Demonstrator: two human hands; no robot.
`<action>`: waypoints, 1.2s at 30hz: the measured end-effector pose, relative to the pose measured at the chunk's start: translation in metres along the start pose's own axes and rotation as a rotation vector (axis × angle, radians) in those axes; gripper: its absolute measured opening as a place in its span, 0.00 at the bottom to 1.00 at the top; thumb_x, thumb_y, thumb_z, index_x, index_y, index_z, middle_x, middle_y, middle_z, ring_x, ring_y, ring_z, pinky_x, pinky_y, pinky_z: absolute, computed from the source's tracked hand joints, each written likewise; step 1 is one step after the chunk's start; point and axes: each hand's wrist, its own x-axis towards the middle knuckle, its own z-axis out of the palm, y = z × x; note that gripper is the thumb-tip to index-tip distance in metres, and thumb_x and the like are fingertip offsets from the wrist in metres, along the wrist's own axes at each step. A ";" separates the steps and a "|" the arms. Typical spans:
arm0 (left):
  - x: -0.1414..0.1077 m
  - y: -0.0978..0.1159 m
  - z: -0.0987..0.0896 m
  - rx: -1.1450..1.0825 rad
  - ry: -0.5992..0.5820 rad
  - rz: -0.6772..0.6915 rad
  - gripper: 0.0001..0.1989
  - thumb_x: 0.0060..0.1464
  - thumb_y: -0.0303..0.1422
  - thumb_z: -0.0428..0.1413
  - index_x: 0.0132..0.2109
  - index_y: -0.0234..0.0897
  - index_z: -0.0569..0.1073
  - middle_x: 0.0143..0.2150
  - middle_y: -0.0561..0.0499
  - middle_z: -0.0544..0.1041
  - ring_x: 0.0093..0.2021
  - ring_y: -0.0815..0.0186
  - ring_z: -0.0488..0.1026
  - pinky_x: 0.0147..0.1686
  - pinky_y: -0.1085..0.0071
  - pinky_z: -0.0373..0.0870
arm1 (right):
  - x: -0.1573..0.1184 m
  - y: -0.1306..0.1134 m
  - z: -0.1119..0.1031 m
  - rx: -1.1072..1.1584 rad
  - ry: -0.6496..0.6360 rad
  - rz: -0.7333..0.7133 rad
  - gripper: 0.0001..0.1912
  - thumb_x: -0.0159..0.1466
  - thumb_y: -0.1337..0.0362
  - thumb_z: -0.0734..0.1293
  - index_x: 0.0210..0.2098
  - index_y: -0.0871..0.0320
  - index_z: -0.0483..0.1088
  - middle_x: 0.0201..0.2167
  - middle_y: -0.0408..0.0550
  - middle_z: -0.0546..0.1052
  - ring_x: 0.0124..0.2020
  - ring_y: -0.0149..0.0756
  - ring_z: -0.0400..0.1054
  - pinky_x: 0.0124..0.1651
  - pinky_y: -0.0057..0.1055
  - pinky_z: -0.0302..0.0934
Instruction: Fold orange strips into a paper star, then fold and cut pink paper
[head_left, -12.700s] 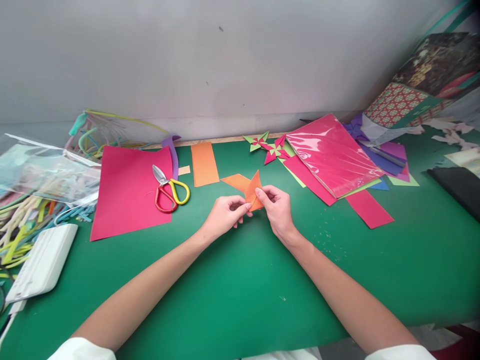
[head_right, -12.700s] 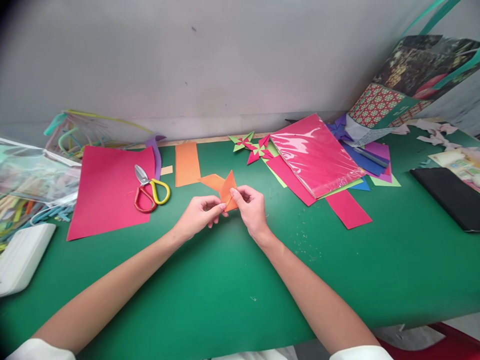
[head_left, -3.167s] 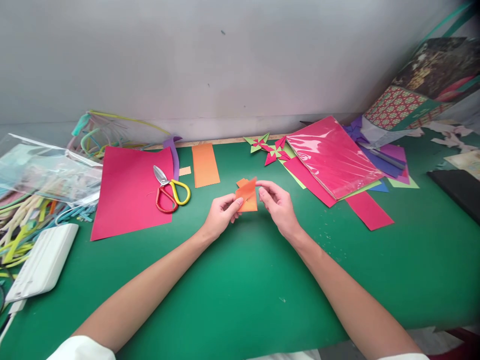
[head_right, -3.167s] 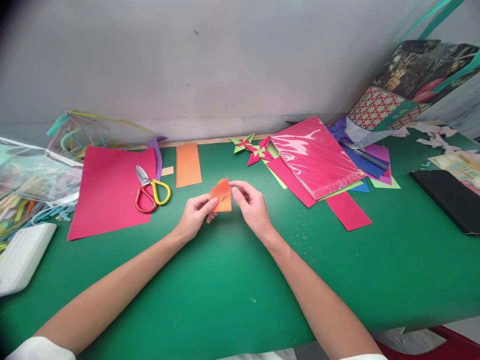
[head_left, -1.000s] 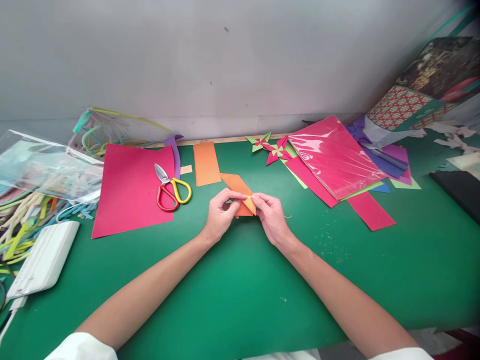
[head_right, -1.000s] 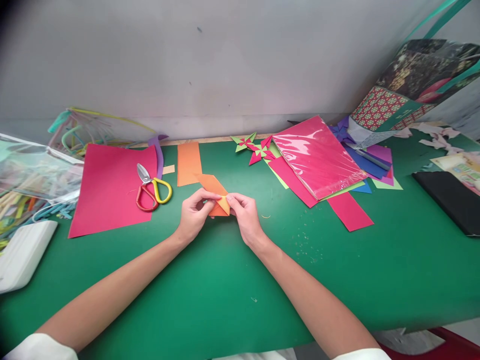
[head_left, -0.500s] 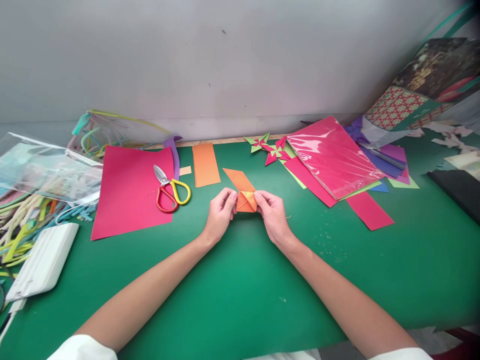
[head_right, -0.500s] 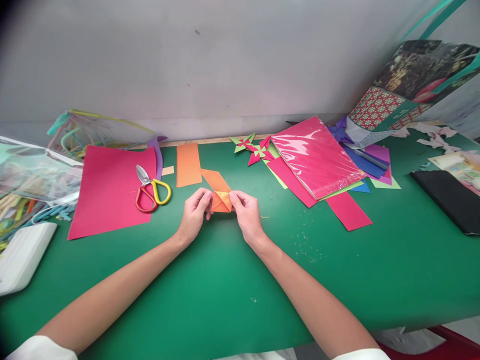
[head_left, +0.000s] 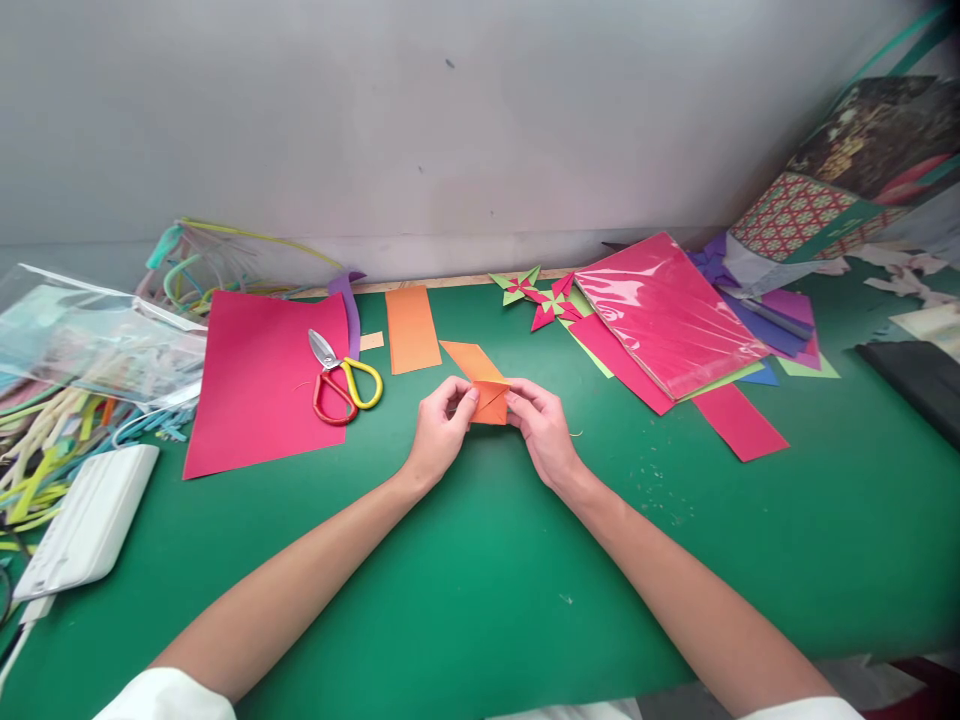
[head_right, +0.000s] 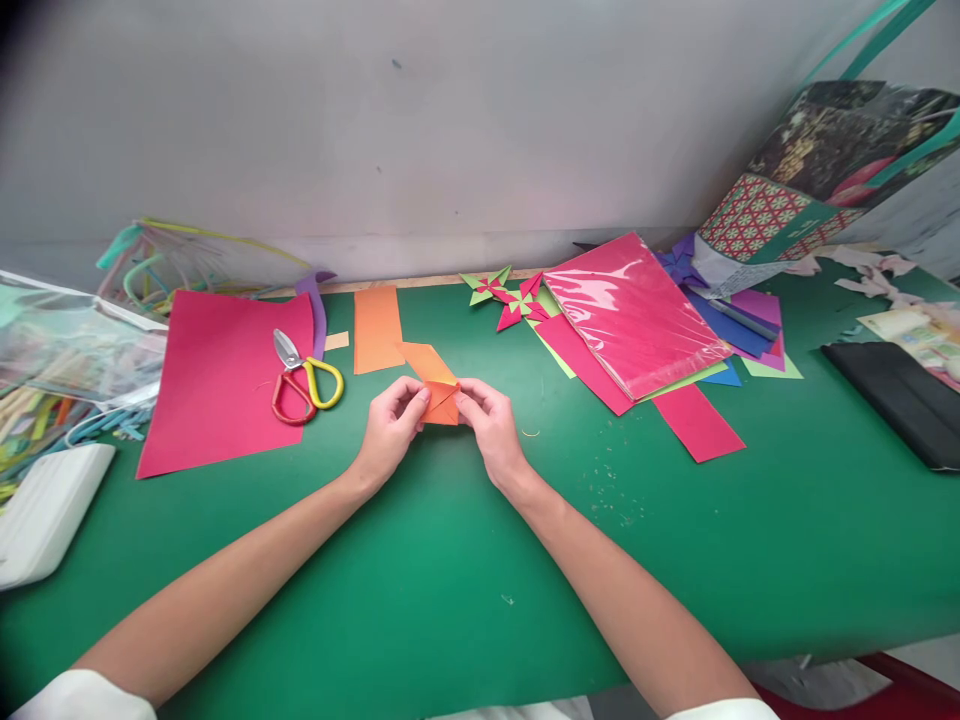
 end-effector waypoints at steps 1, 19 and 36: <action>0.000 0.000 0.000 0.006 -0.008 0.004 0.13 0.65 0.41 0.56 0.35 0.37 0.69 0.27 0.57 0.66 0.25 0.72 0.63 0.26 0.74 0.60 | 0.000 0.000 0.000 -0.024 0.006 -0.009 0.09 0.64 0.58 0.73 0.42 0.54 0.79 0.40 0.47 0.82 0.41 0.40 0.75 0.43 0.34 0.69; 0.000 0.005 0.000 0.035 -0.033 -0.004 0.18 0.65 0.44 0.57 0.32 0.37 0.68 0.24 0.58 0.63 0.24 0.72 0.59 0.27 0.73 0.58 | 0.001 0.000 -0.005 -0.180 0.057 -0.047 0.10 0.61 0.54 0.75 0.33 0.55 0.79 0.34 0.47 0.82 0.36 0.41 0.75 0.44 0.37 0.69; 0.005 -0.007 -0.004 0.116 0.373 0.191 0.10 0.63 0.40 0.60 0.41 0.37 0.75 0.35 0.52 0.73 0.33 0.68 0.70 0.32 0.73 0.68 | -0.004 0.003 -0.001 -0.437 0.087 -0.157 0.10 0.67 0.56 0.70 0.44 0.54 0.75 0.40 0.48 0.79 0.40 0.38 0.74 0.40 0.32 0.71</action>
